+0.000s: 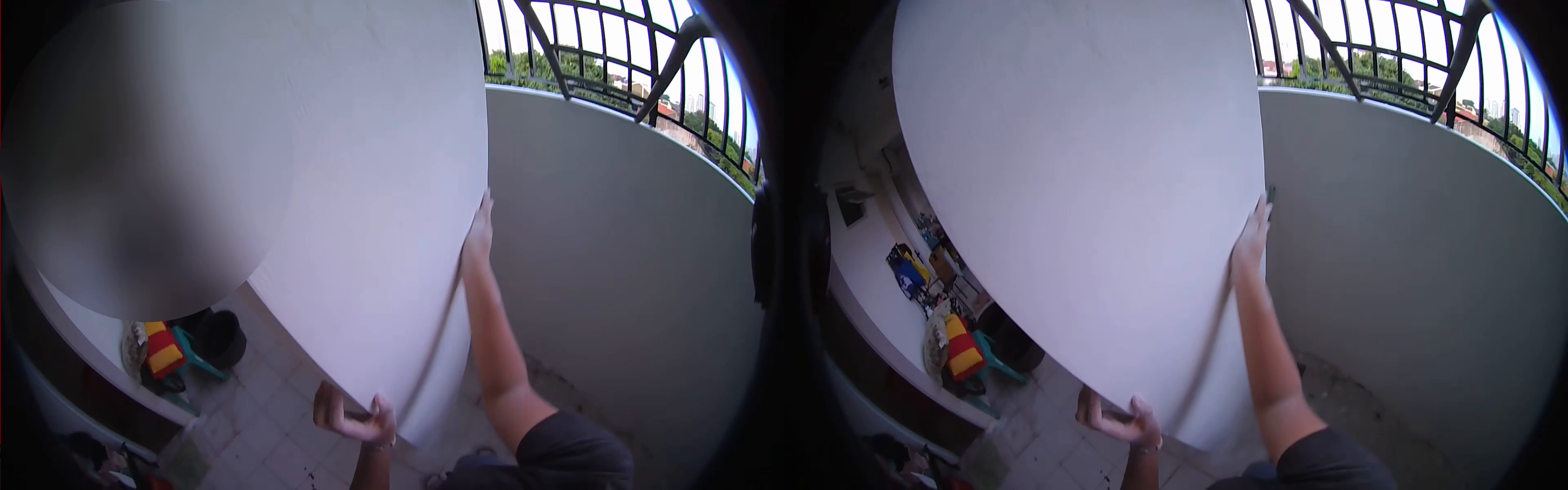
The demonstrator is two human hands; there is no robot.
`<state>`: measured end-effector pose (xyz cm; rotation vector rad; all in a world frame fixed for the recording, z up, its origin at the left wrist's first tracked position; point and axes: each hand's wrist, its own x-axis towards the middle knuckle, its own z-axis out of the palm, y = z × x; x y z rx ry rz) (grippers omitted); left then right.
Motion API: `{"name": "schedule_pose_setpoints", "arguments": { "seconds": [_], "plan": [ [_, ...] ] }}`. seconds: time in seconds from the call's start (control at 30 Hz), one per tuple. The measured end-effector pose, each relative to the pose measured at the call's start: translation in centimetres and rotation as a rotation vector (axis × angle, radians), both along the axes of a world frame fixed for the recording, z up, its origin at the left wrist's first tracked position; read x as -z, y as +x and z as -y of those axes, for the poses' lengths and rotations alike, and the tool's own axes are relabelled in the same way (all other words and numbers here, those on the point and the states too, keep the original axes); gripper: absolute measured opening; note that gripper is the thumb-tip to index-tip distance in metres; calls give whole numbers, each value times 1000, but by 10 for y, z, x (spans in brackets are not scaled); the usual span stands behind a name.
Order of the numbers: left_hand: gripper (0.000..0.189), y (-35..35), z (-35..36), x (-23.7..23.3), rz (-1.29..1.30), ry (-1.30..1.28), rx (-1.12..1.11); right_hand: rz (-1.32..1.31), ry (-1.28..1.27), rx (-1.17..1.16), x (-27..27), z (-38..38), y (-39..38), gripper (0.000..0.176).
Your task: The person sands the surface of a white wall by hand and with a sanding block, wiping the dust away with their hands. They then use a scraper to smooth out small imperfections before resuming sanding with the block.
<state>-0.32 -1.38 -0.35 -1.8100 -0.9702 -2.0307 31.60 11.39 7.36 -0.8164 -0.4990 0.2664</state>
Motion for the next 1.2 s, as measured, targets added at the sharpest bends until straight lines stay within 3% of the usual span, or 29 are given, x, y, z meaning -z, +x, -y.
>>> {"name": "schedule_pose_setpoints", "arguments": {
  "seconds": [0.07, 0.13, 0.27, 0.33, 0.47, 0.53, 0.63, 0.77, 0.8, 0.83, 0.93, 1.03, 1.2],
  "plan": [
    [54, 1, 1, -3, -32, 17, -24, -61, -14, -127, -30, 12, 10, 59],
    [53, 5, 2, -5, -2, 36, -30, 17, -91, -7, -15, -2, 24, 55],
    [52, -1, 2, -2, -24, 50, -111, 540, -1, 236, -8, 6, -12, 53],
    [52, 8, 0, -5, 55, 65, -103, 628, 167, 143, -63, 22, -44, 51],
    [55, 10, 5, 0, 62, 22, -158, 1062, 217, 345, -145, 44, -59, 57],
    [57, 12, 5, 4, 67, 4, -168, 1041, 320, 276, -139, 31, -46, 61],
    [61, 10, 10, 13, 72, -80, -142, 831, 193, 172, -93, 35, -50, 57],
    [69, 9, 6, 10, 114, -146, 13, 622, 49, 144, 55, 20, -22, 60],
    [72, 9, 5, 10, 126, -148, 70, 684, 7, 53, 79, 28, -25, 59],
    [74, 10, 5, 12, 118, -166, 59, 429, 9, 4, 118, 25, -30, 55],
    [79, 9, 0, 12, 100, -198, 45, -186, 15, -402, 105, 35, -45, 53],
    [80, 10, 3, 15, 120, -240, 53, -310, -172, -382, 59, 31, -29, 55],
    [81, 10, 1, 13, 138, -215, 37, 23, -63, -194, -55, 47, -58, 58]
  ]
}}
